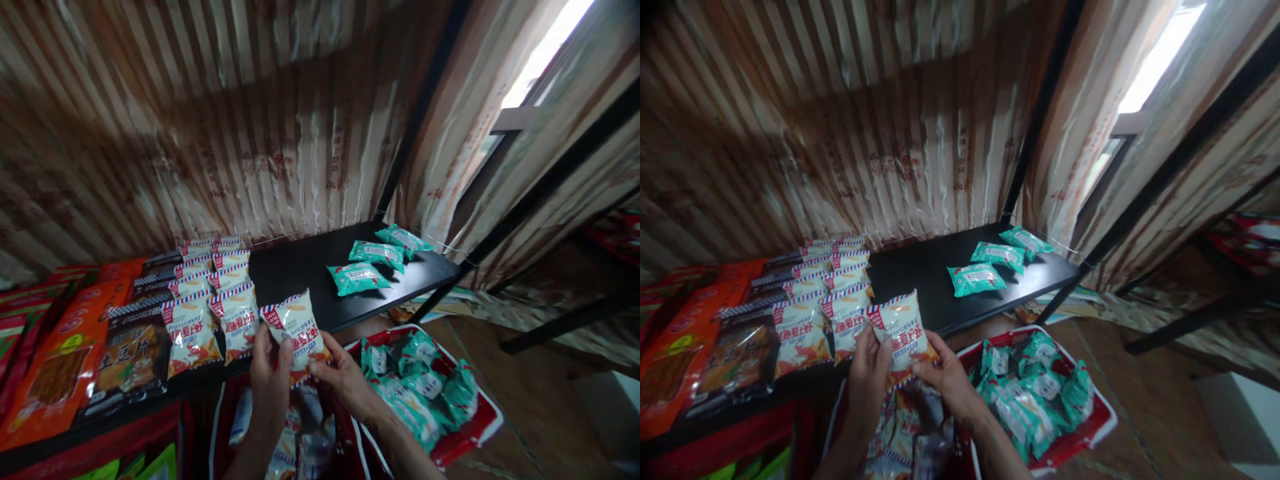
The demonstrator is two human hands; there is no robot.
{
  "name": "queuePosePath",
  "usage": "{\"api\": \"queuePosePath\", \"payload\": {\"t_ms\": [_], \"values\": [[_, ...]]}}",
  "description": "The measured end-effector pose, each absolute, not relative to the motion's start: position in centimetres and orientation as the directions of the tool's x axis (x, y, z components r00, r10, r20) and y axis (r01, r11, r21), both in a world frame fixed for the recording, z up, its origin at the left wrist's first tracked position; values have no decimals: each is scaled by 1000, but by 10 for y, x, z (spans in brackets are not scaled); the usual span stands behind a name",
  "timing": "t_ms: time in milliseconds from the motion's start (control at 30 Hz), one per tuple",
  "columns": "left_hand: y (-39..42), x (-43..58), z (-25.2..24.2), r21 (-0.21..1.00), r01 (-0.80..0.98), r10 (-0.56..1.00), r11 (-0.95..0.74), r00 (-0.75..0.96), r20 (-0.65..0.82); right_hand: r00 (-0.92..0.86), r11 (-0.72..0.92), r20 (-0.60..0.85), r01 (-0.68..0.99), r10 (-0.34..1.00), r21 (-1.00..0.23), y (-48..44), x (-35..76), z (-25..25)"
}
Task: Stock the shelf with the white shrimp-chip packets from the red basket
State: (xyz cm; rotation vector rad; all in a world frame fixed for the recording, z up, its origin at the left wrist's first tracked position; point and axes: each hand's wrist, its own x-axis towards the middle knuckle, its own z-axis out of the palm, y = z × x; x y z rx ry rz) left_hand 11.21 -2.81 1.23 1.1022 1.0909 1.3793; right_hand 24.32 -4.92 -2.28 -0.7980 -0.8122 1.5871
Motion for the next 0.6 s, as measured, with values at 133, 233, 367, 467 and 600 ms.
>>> {"api": "queuePosePath", "payload": {"t_ms": [133, 233, 367, 467, 600], "values": [[-19, 129, 0, 986, -144, 996, -79, -46, 73, -15, -36, -33, -568, 999, -822, -38, 235, -25], [-14, 132, -9, 991, -115, 998, -62, 9, 64, 30, -25, -50, -559, 998, -829, -33, 240, -26], [-11, 133, -14, 995, -99, 1000, -15, 7, 16, -46, -43, -25, -448, 999, -893, -30, 261, -24], [-12, 133, -14, 997, -75, 999, 4, 43, -1, -47, -37, -21, -379, 999, -925, -26, 282, -27], [-20, 132, -17, 997, -19, 978, 74, 197, -69, 75, 61, 34, -393, 997, -917, -18, 302, -31]]}}
